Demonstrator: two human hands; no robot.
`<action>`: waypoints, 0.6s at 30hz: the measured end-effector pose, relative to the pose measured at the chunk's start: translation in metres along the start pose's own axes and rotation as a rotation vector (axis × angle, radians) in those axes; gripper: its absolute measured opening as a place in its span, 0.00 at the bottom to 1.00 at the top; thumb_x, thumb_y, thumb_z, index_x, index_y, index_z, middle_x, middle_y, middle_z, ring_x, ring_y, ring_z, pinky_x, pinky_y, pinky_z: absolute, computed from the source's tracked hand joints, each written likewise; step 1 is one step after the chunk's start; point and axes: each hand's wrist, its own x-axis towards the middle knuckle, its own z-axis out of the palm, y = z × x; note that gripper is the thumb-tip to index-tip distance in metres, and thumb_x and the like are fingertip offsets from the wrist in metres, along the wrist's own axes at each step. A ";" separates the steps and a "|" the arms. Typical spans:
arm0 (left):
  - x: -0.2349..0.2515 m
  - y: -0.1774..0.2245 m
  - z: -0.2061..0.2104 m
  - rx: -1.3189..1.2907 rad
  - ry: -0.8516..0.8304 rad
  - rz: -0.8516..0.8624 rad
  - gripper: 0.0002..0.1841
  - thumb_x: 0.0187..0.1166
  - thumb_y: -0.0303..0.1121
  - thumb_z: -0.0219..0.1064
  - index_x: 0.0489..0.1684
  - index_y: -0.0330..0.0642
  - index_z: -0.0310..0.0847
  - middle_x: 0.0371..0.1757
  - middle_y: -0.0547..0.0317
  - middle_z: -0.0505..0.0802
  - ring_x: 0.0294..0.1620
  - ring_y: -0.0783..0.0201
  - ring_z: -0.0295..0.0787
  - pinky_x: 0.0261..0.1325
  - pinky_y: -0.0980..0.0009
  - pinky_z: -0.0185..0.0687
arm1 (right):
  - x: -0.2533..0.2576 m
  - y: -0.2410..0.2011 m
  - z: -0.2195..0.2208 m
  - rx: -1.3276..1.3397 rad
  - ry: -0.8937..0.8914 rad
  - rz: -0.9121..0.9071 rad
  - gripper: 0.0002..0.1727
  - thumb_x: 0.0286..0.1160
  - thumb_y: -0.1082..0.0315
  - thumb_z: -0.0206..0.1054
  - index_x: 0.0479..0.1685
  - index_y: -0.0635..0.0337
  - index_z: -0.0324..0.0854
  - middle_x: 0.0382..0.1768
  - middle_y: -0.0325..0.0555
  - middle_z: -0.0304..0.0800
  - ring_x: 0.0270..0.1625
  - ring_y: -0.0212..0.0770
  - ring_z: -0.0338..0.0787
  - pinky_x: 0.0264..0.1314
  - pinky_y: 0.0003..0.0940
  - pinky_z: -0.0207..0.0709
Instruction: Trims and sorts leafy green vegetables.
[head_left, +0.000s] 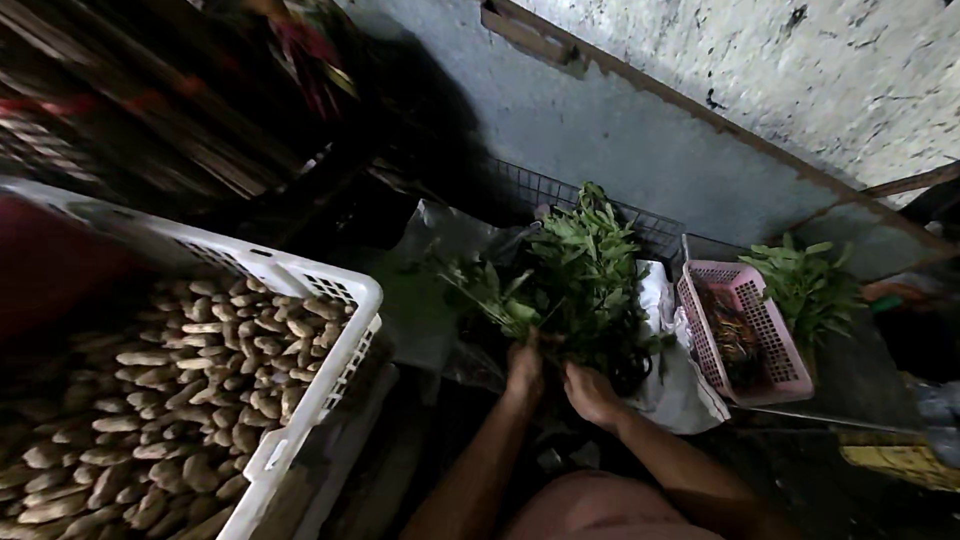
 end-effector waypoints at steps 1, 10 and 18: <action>0.005 0.011 -0.005 -0.061 0.034 0.074 0.21 0.96 0.40 0.46 0.49 0.28 0.76 0.29 0.50 0.91 0.30 0.56 0.92 0.41 0.58 0.93 | 0.003 0.008 -0.002 -0.015 -0.001 0.007 0.24 0.95 0.56 0.45 0.74 0.62 0.75 0.62 0.62 0.88 0.68 0.59 0.88 0.71 0.59 0.78; 0.059 0.059 -0.058 -0.157 0.203 0.026 0.08 0.81 0.39 0.71 0.48 0.48 0.80 0.19 0.67 0.76 0.12 0.74 0.66 0.15 0.78 0.68 | 0.056 0.061 -0.060 -0.174 0.450 0.189 0.29 0.84 0.57 0.64 0.83 0.51 0.72 0.78 0.64 0.75 0.78 0.65 0.76 0.78 0.63 0.71; 0.092 -0.005 -0.023 0.125 0.143 -0.167 0.17 0.82 0.33 0.71 0.60 0.32 0.75 0.37 0.52 0.89 0.17 0.70 0.72 0.19 0.74 0.69 | 0.148 0.010 -0.027 0.814 0.146 0.317 0.22 0.91 0.57 0.58 0.71 0.65 0.77 0.53 0.56 0.90 0.46 0.44 0.91 0.51 0.39 0.85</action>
